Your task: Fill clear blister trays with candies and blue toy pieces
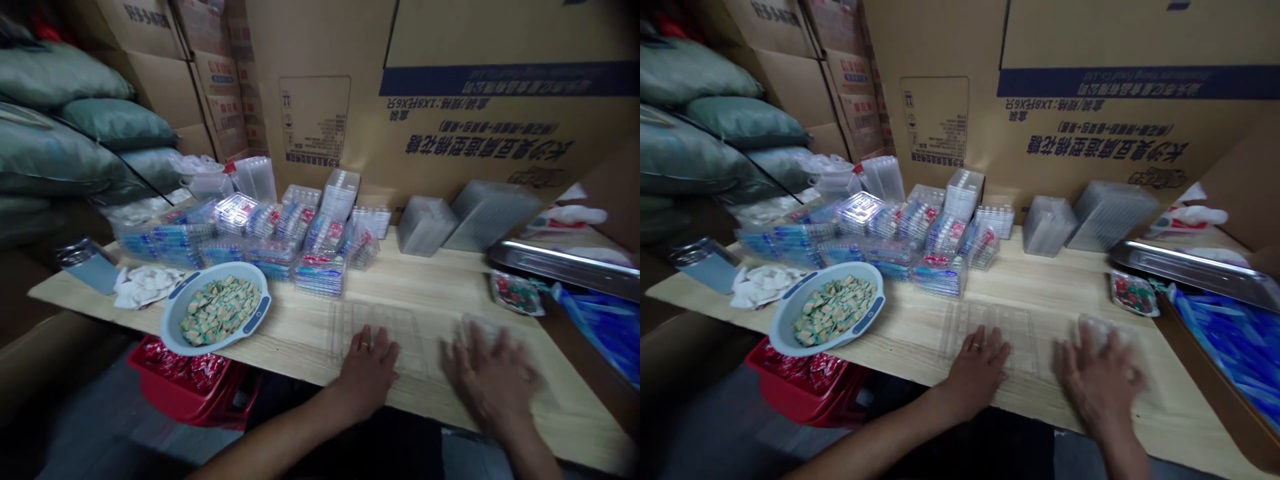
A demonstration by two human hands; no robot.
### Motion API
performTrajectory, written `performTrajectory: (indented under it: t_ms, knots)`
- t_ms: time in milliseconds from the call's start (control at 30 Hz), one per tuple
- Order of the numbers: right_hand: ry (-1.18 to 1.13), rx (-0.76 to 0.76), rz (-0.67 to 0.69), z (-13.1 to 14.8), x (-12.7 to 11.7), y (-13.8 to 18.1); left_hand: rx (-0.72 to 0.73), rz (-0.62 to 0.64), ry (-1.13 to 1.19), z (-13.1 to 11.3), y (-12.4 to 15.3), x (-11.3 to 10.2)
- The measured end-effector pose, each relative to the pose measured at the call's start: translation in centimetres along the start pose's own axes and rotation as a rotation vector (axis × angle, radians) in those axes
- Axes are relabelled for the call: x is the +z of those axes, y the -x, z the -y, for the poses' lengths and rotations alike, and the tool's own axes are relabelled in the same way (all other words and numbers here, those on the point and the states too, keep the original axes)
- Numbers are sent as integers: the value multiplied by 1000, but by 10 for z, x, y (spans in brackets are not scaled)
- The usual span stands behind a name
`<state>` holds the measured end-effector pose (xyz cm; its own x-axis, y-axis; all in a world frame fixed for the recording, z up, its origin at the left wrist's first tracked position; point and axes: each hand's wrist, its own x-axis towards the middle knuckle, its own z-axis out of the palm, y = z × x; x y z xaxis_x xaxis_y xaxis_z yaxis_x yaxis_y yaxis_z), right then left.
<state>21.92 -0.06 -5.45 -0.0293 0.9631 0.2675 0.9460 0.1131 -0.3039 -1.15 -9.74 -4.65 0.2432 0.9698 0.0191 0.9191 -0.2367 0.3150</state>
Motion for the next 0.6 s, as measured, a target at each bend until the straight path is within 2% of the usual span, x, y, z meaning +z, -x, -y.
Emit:
performTrajectory:
  t_ms: [67,133,233,433,533,600]
  knots:
    - [-71,-187,71,23,9,7,45,8,-7,-1,-5,2]
    - [-91,-283,155,41,16,10,143,7,-2,-4,-13,5]
    - [-31,-271,220,56,18,-1,232,13,-9,-6,-34,6]
    - [7,-233,318,67,9,-52,192,60,-113,10,-85,-5]
    - [-29,-255,349,72,0,-66,202,26,-156,19,-97,-8]
    - [-51,-275,318,68,-10,-74,220,-22,-190,25,-102,-7]
